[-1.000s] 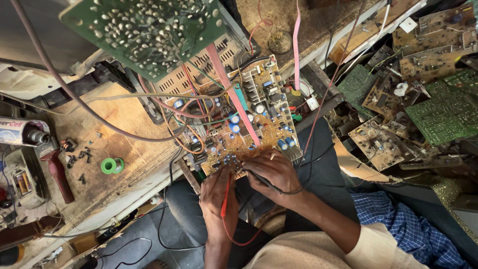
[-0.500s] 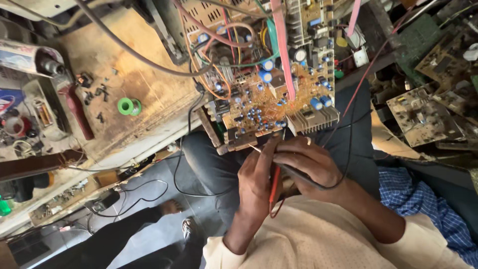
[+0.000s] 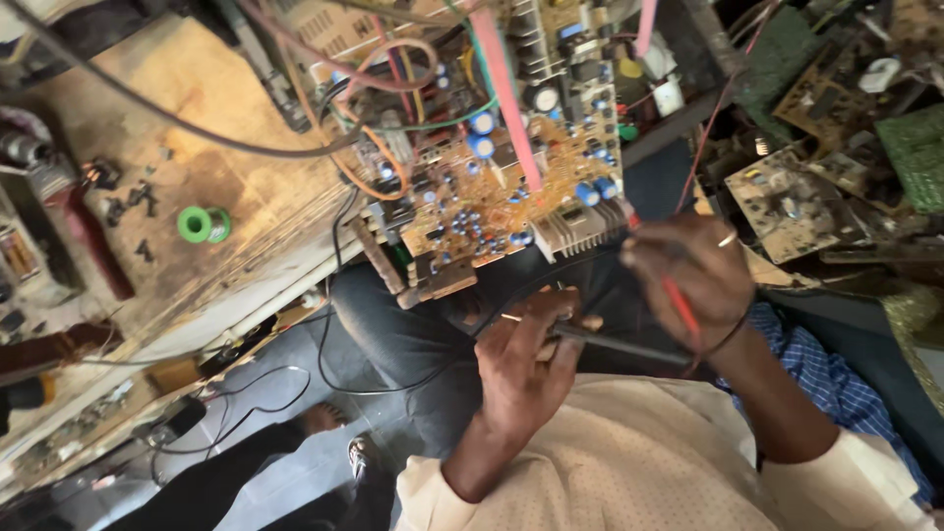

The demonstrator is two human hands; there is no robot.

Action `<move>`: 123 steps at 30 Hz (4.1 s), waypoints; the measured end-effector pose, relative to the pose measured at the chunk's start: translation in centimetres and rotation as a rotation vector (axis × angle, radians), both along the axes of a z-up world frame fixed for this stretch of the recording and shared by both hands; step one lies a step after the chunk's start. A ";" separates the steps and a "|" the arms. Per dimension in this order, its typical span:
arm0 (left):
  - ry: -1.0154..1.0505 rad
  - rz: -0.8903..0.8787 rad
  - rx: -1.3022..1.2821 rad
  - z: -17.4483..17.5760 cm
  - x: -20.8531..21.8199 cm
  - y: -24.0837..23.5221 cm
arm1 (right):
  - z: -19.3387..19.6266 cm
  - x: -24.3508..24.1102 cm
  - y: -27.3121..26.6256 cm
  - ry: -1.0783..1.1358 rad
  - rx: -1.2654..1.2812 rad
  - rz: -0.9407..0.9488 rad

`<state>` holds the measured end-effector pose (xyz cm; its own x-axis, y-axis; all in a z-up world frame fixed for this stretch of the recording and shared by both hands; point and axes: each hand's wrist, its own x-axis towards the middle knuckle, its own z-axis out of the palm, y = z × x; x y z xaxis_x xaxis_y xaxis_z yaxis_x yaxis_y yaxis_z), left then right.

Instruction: The person uses multimeter probes to test various points on a circuit board, moving the probes across different components while seated at a workbench.

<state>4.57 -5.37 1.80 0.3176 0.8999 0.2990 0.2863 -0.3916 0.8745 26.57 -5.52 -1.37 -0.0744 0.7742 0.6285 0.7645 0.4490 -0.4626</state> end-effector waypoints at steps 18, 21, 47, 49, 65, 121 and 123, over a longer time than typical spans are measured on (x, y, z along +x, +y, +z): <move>0.146 -0.198 -0.052 -4.0 4.8 -0.8 | 0.0 11.7 0.5 -0.349 -0.258 -0.532; -0.131 -0.203 -0.201 -3.9 2.6 -1.3 | 2.2 11.3 -2.4 0.140 -0.260 -0.358; 0.188 0.385 0.319 -1.2 -4.0 3.6 | 1.0 -7.7 5.4 0.106 -0.127 0.209; 0.237 0.359 0.368 -0.9 -4.1 3.9 | 0.9 -7.9 5.6 0.072 -0.114 0.212; 0.431 0.220 0.362 -0.9 -4.5 5.2 | 0.7 -7.9 5.7 0.066 -0.100 0.216; 0.387 0.226 0.281 -1.4 -4.2 5.8 | -0.3 -7.9 5.9 0.003 -0.091 0.174; 0.379 0.231 0.275 -1.5 -4.2 5.8 | -0.4 -8.0 6.0 -0.001 -0.100 0.176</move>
